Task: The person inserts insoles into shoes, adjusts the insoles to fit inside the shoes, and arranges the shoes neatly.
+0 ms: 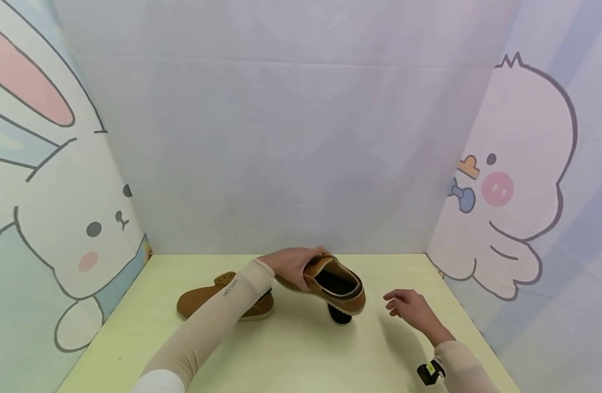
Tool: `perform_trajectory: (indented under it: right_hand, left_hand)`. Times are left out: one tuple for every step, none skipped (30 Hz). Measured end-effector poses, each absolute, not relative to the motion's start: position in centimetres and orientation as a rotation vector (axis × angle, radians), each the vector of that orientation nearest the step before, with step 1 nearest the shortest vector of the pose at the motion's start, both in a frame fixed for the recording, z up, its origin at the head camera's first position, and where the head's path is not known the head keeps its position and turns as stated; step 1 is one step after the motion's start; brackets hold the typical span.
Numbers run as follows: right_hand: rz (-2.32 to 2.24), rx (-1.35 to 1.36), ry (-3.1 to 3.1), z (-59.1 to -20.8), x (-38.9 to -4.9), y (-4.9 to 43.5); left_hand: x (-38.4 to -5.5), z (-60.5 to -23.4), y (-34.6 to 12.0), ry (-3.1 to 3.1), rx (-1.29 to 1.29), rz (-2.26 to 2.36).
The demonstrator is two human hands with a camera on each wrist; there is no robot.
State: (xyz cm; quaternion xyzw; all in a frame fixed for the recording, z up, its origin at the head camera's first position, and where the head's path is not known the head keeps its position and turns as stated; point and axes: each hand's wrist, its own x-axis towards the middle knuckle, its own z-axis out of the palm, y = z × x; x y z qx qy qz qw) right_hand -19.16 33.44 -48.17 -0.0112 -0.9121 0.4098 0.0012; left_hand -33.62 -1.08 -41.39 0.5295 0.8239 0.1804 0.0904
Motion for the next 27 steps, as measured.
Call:
perform_trajectory:
  right_hand:
    - [1.291,-0.037,-2.861,-48.3,-19.2,33.4]
    - [1.3,-0.037,-2.859,-48.4,-19.2,33.4]
    - [1.305,-0.035,-2.856,-48.4,-19.2,33.3]
    - [1.309,-0.034,-2.855,-48.5,-19.2,33.3]
    - [1.31,-0.027,-2.855,-48.6,-19.2,33.2]
    - [1.308,-0.022,-2.856,-48.6,-19.3,33.2]
    - [1.306,-0.017,-2.857,-48.7,-19.3,33.1]
    - [1.305,-0.011,-2.857,-48.7,-19.4,33.0]
    - [1.303,-0.005,-2.857,-48.8,-19.4,33.0]
    - [1.301,-0.001,-2.859,-48.8,-19.5,32.9]
    - [1.299,0.003,-2.86,-48.9,-19.5,32.8]
    - [1.299,0.009,-2.86,-48.9,-19.6,32.7]
    - [1.297,0.007,-2.858,-48.9,-19.5,32.7]
    - [1.294,0.004,-2.857,-48.9,-19.5,32.7]
    - [1.29,0.003,-2.857,-49.0,-19.5,32.7]
    - [1.287,0.003,-2.856,-49.0,-19.5,32.7]
    - [1.283,0.003,-2.856,-49.0,-19.4,32.7]
    - [1.279,0.004,-2.855,-49.1,-19.4,32.7]
    - [1.275,-0.003,-2.854,-49.1,-19.4,32.7]
    - [1.269,-0.008,-2.855,-49.1,-19.3,32.8]
    - [1.264,-0.016,-2.854,-49.2,-19.3,32.8]
    - [1.259,-0.024,-2.854,-49.2,-19.3,32.7]
    - [1.264,-0.028,-2.852,-49.3,-19.2,32.7]
    - [1.269,-0.029,-2.849,-49.3,-19.2,32.6]
    - [1.275,-0.031,-2.847,-49.4,-19.2,32.5]
    - [1.284,-0.025,-2.847,-49.4,-19.2,32.3]
    - [1.297,-0.017,-2.848,-49.6,-19.1,32.2]
  left_hand:
    - [-34.0,-41.0,-1.7,2.465,1.563,0.55]
    - [-34.3,-40.6,-2.3,2.482,1.546,0.559]
    - [-34.6,-40.3,-3.0,2.504,1.527,0.563]
    - [-34.9,-39.9,-3.6,2.527,1.505,0.569]
    - [-35.2,-39.6,-4.4,2.552,1.48,0.573]
    - [-35.5,-39.3,-5.1,2.58,1.448,0.572]
    - [-35.8,-39.0,-5.8,2.603,1.416,0.577]
    - [-36.0,-38.8,-6.6,2.628,1.383,0.578]
    - [-36.3,-38.7,-7.4,2.653,1.351,0.579]
    - [-36.6,-38.5,-8.1,2.672,1.321,0.588]
    - [-36.9,-38.4,-8.9,2.69,1.29,0.596]
    - [-37.1,-38.3,-9.7,2.704,1.259,0.606]
    - [-37.4,-38.2,-10.3,2.71,1.246,0.623]
    - [-37.8,-38.3,-11.0,2.718,1.235,0.632]
    - [-38.2,-38.3,-11.6,2.719,1.221,0.647]
    - [-38.5,-38.3,-12.2,2.719,1.21,0.659]
    - [-38.8,-38.4,-12.8,2.72,1.196,0.67]
    - [-39.1,-38.5,-13.4,2.722,1.185,0.677]
    - [-39.4,-38.7,-14.1,2.722,1.178,0.686]
    - [-39.7,-38.9,-14.6,2.723,1.172,0.692]
    - [-39.9,-39.1,-15.2,2.726,1.156,0.693]
    - [-40.1,-39.4,-15.7,2.735,1.144,0.693]
    - [-40.3,-39.8,-16.3,2.745,1.126,0.692]
    - [-40.5,-40.2,-16.8,2.756,1.108,0.688]
    - [-40.7,-40.6,-17.4,2.763,1.089,0.69]
    - [-40.8,-41.1,-17.9,2.771,1.069,0.688]
    - [-41.0,-41.5,-18.4,2.78,1.04,0.686]
